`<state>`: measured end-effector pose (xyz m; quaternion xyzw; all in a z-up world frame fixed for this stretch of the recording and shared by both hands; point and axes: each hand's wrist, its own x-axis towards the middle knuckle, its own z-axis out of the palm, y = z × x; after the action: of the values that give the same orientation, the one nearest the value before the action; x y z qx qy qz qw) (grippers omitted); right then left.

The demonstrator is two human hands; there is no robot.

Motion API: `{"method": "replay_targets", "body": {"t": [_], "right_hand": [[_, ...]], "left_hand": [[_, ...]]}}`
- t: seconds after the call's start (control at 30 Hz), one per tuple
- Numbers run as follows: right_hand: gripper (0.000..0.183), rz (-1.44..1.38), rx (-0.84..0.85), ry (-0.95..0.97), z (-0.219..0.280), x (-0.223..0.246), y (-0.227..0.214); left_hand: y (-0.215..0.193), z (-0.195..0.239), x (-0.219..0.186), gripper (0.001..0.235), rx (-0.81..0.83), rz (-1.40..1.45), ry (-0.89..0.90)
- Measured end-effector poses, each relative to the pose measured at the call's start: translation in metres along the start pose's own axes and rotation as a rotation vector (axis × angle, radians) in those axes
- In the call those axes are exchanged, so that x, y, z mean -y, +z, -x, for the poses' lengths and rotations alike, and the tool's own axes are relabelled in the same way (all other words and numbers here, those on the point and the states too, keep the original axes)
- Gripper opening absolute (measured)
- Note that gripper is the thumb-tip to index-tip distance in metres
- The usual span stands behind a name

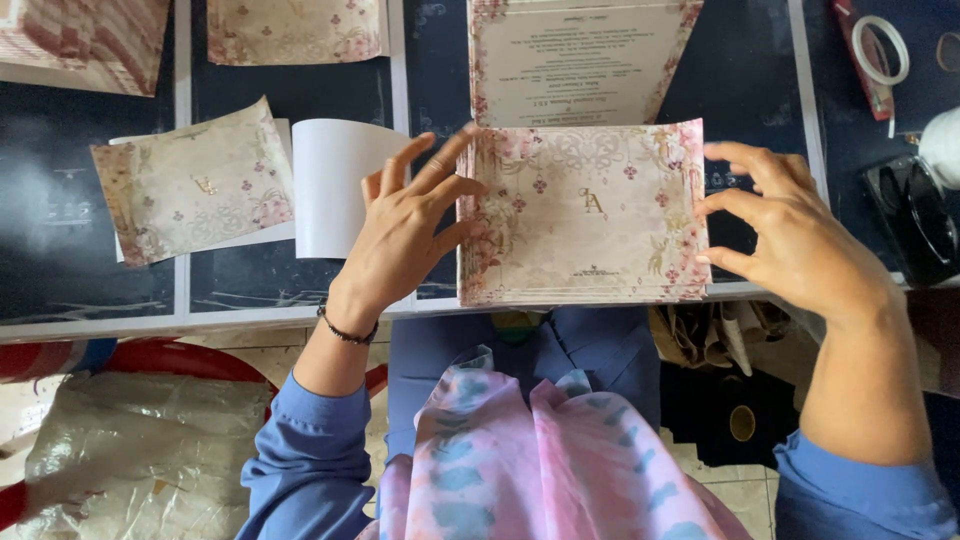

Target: Organizing and stacking printed invitation cards into a box on a work table.

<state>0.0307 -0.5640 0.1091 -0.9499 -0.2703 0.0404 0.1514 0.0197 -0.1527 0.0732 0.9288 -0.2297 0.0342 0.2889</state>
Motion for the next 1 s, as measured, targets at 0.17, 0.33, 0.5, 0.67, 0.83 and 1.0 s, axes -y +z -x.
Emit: {"method": "replay_targets", "body": {"t": [0.17, 0.33, 0.5, 0.67, 0.83, 1.0], "right_hand": [[0.021, -0.161, 0.167, 0.041, -0.019, -0.011, -0.003], [0.022, -0.246, 0.137, 0.131, -0.021, -0.009, -0.007], [0.034, -0.204, 0.123, 0.147, -0.032, -0.011, -0.008], [0.032, -0.128, 0.110, 0.220, -0.048, -0.010, -0.008], [0.037, -0.018, 0.081, 0.239, -0.069, -0.013, -0.012], [0.020, 0.067, 0.066, 0.313, -0.118, 0.000, -0.016]], "left_hand": [[0.004, -0.004, 0.010, 0.051, 0.026, -0.150, 0.007], [0.001, -0.006, 0.012, 0.063, 0.060, -0.107, -0.021], [-0.001, -0.008, 0.013, 0.066, 0.065, -0.121, -0.020], [-0.005, -0.013, 0.013, 0.068, 0.044, -0.087, -0.038], [-0.002, -0.015, 0.017, 0.064, 0.033, -0.057, -0.039], [0.001, -0.013, 0.015, 0.064, 0.025, -0.023, -0.053]]}}
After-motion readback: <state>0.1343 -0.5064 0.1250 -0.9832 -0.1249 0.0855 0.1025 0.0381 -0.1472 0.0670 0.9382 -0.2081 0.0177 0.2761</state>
